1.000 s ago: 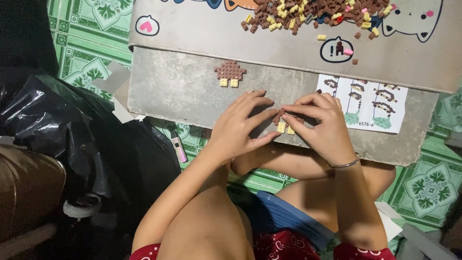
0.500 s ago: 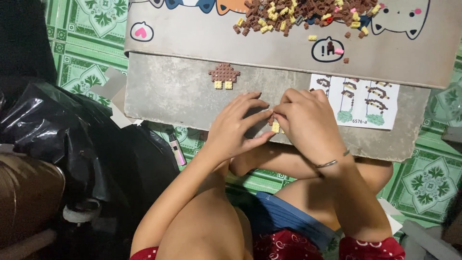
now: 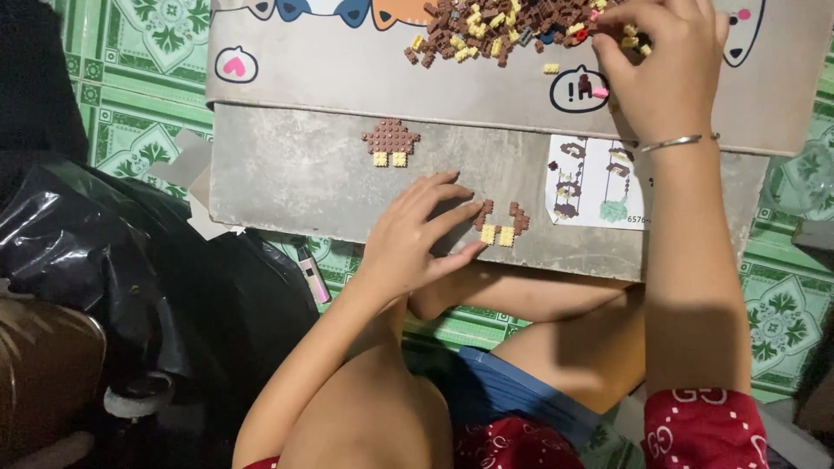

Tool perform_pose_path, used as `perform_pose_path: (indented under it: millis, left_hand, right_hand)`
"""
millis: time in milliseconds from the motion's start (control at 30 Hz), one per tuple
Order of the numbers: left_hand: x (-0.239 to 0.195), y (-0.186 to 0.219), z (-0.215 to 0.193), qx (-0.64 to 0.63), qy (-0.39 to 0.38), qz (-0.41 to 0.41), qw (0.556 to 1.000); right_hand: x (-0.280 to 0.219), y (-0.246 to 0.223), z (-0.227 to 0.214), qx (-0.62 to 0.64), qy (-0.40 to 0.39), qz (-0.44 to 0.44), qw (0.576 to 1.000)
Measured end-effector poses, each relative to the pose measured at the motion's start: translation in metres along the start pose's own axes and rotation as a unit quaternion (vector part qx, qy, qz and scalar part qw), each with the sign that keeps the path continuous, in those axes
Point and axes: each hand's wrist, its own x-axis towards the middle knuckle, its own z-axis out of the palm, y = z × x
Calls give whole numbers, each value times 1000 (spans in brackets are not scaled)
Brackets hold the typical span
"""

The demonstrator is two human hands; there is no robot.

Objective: The person assembles small brown and yellow plastic blocks into a small structure on a cardboard surface. They pick up individual blocks from a pile, connect them by hand, and occasionally refer to a printed instruction sheet placed nearby.

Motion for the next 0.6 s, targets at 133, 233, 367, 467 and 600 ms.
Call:
perform_pose_path:
  millis: [133, 233, 367, 467, 600]
  left_hand:
    - [1, 0, 0, 3, -5, 2, 1000]
    - [2, 2, 0, 4, -6, -1, 1000]
    - [4, 4, -1, 6, -11, -4, 1000]
    - [4, 5, -1, 1, -14, -12, 1000]
    - [4, 5, -1, -1, -16, -15, 1000]
  right_hand:
    - [-1, 10, 8, -49, 25, -38, 998]
    - [0, 9, 6, -50, 13, -32, 998]
    - [0, 10, 5, -13, 4, -19, 1000]
    - [0, 3, -2, 32, 31, -23, 999]
    - [-4, -14, -17, 274, 91, 109, 951]
